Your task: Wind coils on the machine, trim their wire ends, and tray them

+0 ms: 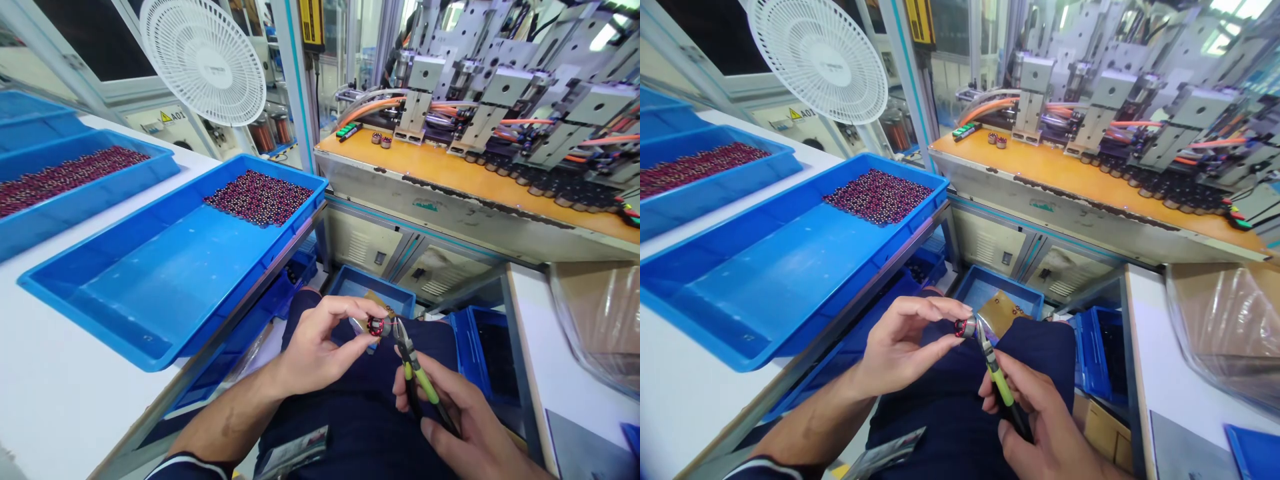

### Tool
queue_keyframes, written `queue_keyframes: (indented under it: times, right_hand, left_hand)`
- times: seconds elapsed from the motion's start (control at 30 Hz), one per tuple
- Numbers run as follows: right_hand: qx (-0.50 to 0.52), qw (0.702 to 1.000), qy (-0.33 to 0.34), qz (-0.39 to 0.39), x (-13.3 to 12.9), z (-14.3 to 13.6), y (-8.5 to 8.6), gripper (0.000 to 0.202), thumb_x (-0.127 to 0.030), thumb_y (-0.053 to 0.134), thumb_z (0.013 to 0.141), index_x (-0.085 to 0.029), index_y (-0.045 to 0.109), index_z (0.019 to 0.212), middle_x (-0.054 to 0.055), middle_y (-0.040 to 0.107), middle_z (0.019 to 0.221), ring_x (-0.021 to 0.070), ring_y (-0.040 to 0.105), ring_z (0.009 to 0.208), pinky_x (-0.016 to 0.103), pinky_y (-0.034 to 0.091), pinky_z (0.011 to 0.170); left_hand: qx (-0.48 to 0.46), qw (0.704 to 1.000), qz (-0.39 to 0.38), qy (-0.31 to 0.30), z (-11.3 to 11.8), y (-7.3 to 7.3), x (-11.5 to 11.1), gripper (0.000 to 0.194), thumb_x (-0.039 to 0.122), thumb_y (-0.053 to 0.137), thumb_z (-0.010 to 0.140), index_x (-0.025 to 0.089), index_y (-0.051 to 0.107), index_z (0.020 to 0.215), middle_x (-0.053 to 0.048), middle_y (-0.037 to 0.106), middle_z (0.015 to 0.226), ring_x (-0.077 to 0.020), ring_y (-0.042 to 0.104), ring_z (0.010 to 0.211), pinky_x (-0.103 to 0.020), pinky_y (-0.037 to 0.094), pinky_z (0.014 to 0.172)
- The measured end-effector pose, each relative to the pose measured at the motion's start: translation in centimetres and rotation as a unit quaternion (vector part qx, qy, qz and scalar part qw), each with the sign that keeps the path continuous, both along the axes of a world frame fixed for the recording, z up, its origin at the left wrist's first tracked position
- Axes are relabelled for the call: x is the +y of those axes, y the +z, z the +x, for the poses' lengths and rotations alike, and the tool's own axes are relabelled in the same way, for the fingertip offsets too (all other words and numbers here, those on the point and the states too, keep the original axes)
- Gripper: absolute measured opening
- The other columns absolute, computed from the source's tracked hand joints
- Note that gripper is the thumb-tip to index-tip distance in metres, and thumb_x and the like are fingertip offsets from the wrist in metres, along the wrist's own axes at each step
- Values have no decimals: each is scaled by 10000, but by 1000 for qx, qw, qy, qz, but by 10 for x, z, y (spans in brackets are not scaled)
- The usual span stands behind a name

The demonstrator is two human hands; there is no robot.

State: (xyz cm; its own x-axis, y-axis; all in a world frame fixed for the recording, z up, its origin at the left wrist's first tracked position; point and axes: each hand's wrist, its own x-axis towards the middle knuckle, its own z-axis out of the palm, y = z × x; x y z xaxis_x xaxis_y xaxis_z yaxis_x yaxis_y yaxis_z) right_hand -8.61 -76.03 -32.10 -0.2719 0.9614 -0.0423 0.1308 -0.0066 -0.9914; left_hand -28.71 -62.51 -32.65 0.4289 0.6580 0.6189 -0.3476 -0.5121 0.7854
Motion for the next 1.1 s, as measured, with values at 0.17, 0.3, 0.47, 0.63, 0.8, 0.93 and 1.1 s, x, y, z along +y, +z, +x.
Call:
queue_keyframes:
  times: [0.17, 0.3, 0.47, 0.63, 0.8, 0.93, 1.1]
  right_hand:
    - [21, 1000, -21, 6, 2, -6, 1, 727, -1, 459, 865, -432, 358, 1442, 29, 595, 1093, 108, 629, 892, 261, 548, 842]
    - [19, 999, -38, 15, 7, -12, 6, 672, -7, 488, 846, -376, 445, 1405, 29, 620, 1001, 104, 639, 794, 239, 566, 744]
    - [6, 998, -55, 8, 9, -14, 8, 622, -20, 516, 809, -297, 503, 1366, 44, 634, 955, 115, 647, 754, 240, 573, 708]
    - [-14, 998, -60, 26, 9, -16, 5, 655, -13, 503, 792, -304, 495, 1378, 32, 638, 927, 102, 635, 713, 205, 558, 668]
    - [-94, 990, -73, 77, 15, -16, 7, 573, -51, 497, 810, -261, 552, 1340, -2, 610, 771, 78, 556, 600, 147, 494, 564]
    - [-130, 986, -96, 50, 20, -10, 1, 494, -125, 502, 860, -200, 540, 1347, 34, 639, 854, 104, 616, 689, 177, 541, 654]
    - [-262, 954, -98, 113, 36, 6, -10, 481, -132, 512, 846, -180, 571, 1321, 47, 661, 876, 148, 664, 830, 262, 550, 858]
  left_hand:
    - [3, 1000, -13, 1, -2, -1, -1, 429, -48, 680, 754, 202, 515, 1061, -80, 715, 1068, -189, 696, 1010, -342, 597, 869]
    - [9, 1000, -18, 5, -4, -1, -1, 390, -27, 682, 765, 193, 513, 1040, -88, 720, 1061, -188, 699, 1002, -333, 599, 863]
    - [19, 1000, -19, 15, -6, -1, -1, 382, -5, 688, 773, 191, 503, 1043, -97, 719, 1055, -187, 701, 988, -323, 605, 842]
    - [24, 999, -19, 20, -8, -2, -1, 368, 12, 689, 782, 186, 501, 1046, -107, 722, 1058, -187, 703, 977, -312, 603, 826]
    - [18, 999, -47, 8, -7, -1, -2, 365, -1, 691, 772, 183, 509, 1030, -98, 722, 1047, -170, 703, 955, -294, 598, 825]
    - [-10, 992, -125, -23, -6, -2, 1, 387, -8, 721, 740, 187, 558, 1031, -75, 720, 1045, -151, 703, 936, -271, 591, 825]
    - [-49, 928, -359, -85, -5, -16, 13, 232, 123, 820, 672, 155, 713, 875, -68, 728, 995, -134, 695, 859, -242, 576, 773]
